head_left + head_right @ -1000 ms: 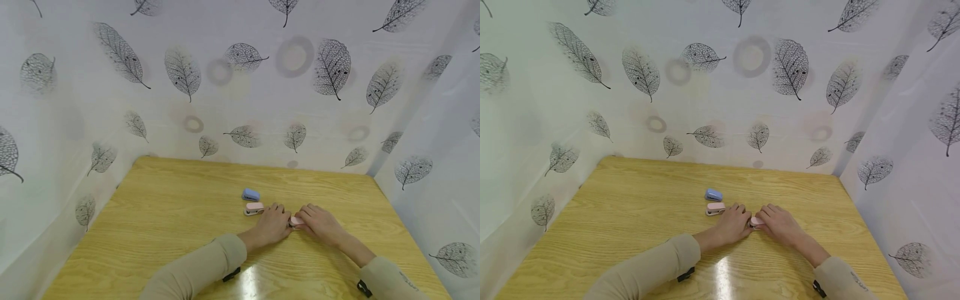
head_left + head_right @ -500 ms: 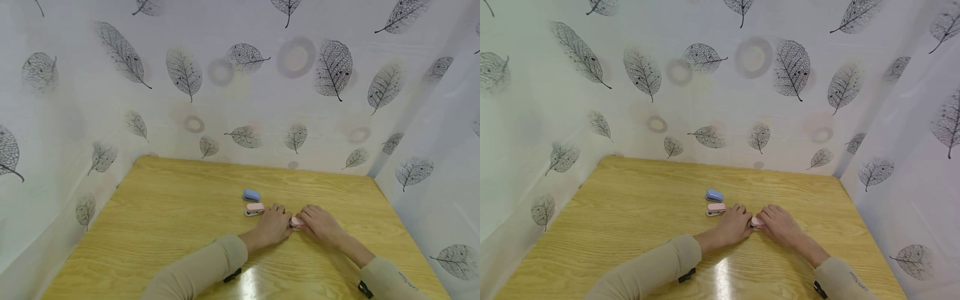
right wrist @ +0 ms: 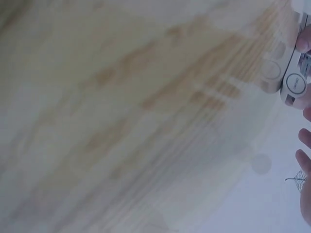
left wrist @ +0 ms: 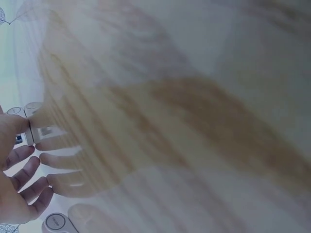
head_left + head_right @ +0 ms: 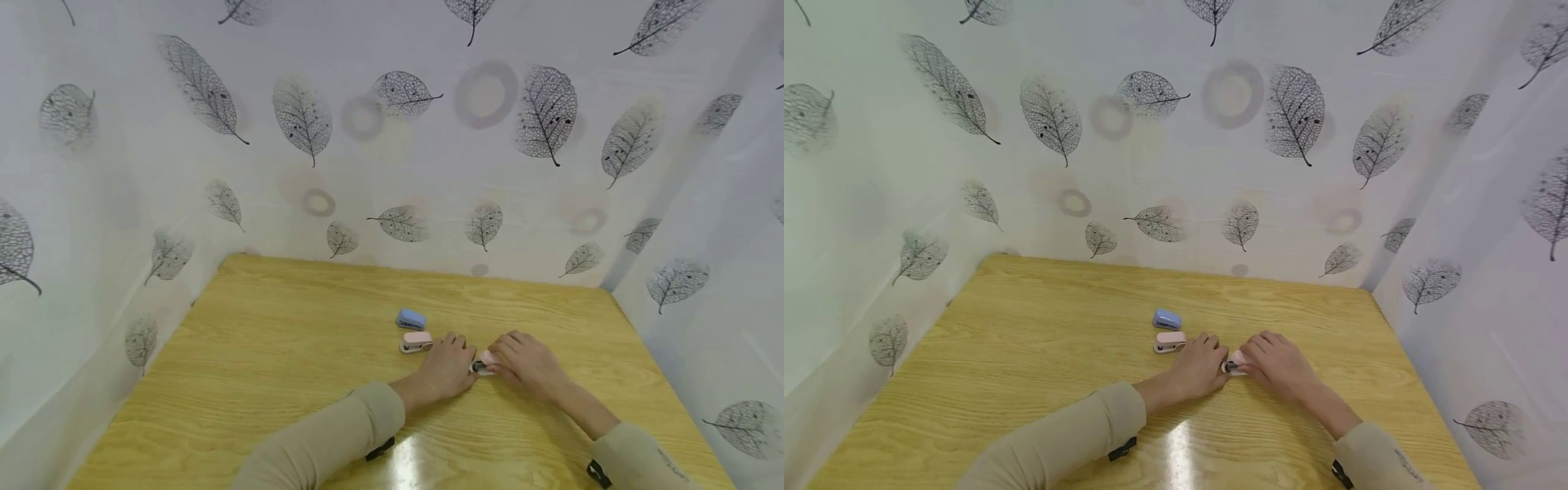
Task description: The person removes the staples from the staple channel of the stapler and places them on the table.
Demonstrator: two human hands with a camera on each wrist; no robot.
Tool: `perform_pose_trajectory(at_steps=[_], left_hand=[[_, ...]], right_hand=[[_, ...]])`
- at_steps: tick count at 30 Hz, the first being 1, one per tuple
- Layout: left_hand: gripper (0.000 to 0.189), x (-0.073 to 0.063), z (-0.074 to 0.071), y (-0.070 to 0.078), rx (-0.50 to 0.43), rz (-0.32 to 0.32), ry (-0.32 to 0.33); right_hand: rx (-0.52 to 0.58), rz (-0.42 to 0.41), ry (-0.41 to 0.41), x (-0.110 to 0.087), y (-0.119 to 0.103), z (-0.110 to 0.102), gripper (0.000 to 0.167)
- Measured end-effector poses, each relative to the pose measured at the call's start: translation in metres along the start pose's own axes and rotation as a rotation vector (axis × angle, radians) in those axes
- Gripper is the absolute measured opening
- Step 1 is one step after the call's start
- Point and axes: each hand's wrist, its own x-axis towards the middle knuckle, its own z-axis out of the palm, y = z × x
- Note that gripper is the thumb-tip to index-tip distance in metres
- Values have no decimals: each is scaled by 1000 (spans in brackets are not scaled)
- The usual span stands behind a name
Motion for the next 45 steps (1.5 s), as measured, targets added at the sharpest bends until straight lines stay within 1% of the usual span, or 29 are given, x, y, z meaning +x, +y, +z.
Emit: perform_pose_trajectory(at_steps=[4, 7, 12, 15, 19, 26, 31, 35, 40, 45], left_hand=[[41, 0, -1, 0, -4, -2, -6], [40, 0, -1, 0, -8, -5, -6], [40, 0, -2, 0, -3, -8, -3], [40, 1, -2, 0, -5, -10, 0], [40, 0, -1, 1, 2, -8, 12], [40, 1, 4, 3, 9, -14, 34], [40, 1, 3, 4, 11, -21, 33], [39, 3, 3, 5, 6, -19, 18], [42, 6, 2, 7, 28, -23, -11], [43, 5, 0, 11, 33, -26, -1]], right_hand=[[-19, 63, -23, 0, 3, -7, 50], [-38, 95, -29, -2, 5, -10, 51], [-57, 103, -1, -3, 9, -14, 54], [-66, 109, 6, -4, 12, -15, 50], [-76, 142, -25, -7, 15, -17, 42], [-85, 202, -66, -15, 24, -18, 46], [-77, 236, -94, -19, 31, -17, 39], [-85, 241, -103, -21, 35, -16, 38], [-89, 239, -111, -21, 39, -14, 38], [-99, 224, -121, -22, 43, -13, 36]])
